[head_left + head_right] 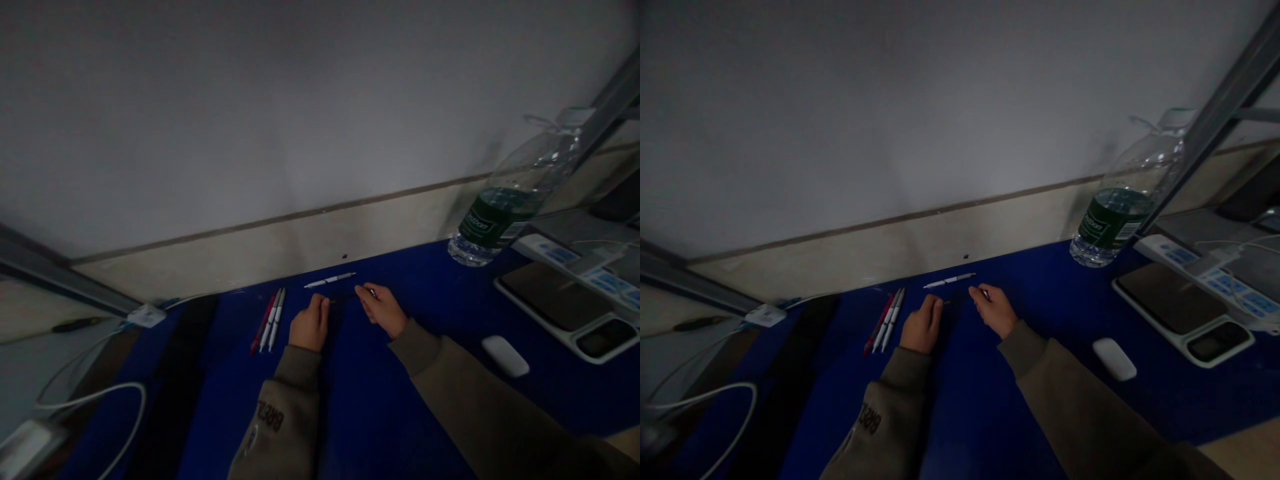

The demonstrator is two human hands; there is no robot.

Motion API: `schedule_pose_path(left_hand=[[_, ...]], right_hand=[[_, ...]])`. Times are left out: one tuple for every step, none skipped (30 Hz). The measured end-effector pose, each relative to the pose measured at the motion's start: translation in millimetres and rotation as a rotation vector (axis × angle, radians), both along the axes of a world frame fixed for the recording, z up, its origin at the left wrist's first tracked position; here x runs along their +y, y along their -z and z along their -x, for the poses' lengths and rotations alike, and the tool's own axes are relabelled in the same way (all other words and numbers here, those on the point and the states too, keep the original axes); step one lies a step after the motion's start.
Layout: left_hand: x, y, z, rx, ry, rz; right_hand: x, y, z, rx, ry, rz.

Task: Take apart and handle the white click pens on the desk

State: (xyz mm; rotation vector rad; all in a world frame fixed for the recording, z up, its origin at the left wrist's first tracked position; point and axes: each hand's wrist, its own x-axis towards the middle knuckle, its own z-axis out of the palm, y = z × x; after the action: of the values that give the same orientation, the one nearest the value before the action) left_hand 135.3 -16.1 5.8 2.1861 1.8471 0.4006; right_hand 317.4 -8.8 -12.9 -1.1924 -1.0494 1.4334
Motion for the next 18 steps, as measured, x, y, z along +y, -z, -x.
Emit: schedule_pose_path(left_hand=[[0.4,0.7,0.3,0.016,-0.003,0.007],[0.7,1.2,0.5,0.029,-0.006,0.012],[1.0,1.6,0.7,0.034,-0.008,0.014],[1.2,1.7,0.9,0.032,-0.007,0.017],[1.4,1.6,1.0,0.026,-0.006,0.019],[1.5,1.3,1.0,0.018,-0.004,0.020],[1.5,0.9,1.0,0.012,-0.004,0.020],[1.4,0.4,0.9,0.008,-0.005,0.022],[1.3,-0.1,0.7,0.006,-0.007,0.024],[1.1,-0.5,0.4,0.005,-0.009,0.025],[0.8,-0.9,0.1,0.003,-0.013,0.024],[0.5,-1.2,-0.2,-0.001,-0.014,0.025],[0.2,-1.4,-0.5,-0.004,-0.017,0.023],[0.0,-1.7,-0.8,-0.006,-0.018,0.020],[-0.2,-1.9,-1.0,-0.004,-0.018,0.018],[-0.4,-2.2,-1.1,0.000,-0.017,0.020],[-0.4,-2.4,-1.0,0.006,-0.019,0.024],[-0.4,-2.7,-0.9,0.012,-0.019,0.029]], right_hand=[[0.1,0.1,0.1,0.002,0.001,-0.001],[0.1,0.2,0.1,0.004,0.002,-0.004],[0.2,0.3,0.0,0.006,0.002,-0.006],[0.3,0.5,0.0,0.008,0.002,-0.008],[0.4,0.7,-0.1,0.007,0.002,-0.008],[0.4,0.9,-0.2,0.004,0.003,-0.010],[0.4,1.1,-0.2,-0.002,0.003,-0.011],[0.4,1.3,-0.2,-0.012,0.002,-0.014],[0.4,1.5,-0.2,-0.025,-0.002,-0.018],[0.4,1.8,-0.2,-0.037,-0.005,-0.022],[0.3,2.0,-0.2,-0.046,-0.007,-0.024],[0.2,2.2,-0.2,-0.052,-0.007,-0.024],[0.1,2.3,-0.2,-0.056,-0.006,-0.024],[-0.1,2.3,-0.2,-0.059,-0.004,-0.027],[-0.3,2.1,-0.2,-0.060,-0.002,-0.030],[-0.5,1.8,-0.3,-0.062,0.002,-0.035],[-0.8,1.3,-0.3,-0.063,0.004,-0.040],[-1.0,0.9,-0.3,-0.062,0.007,-0.045]])
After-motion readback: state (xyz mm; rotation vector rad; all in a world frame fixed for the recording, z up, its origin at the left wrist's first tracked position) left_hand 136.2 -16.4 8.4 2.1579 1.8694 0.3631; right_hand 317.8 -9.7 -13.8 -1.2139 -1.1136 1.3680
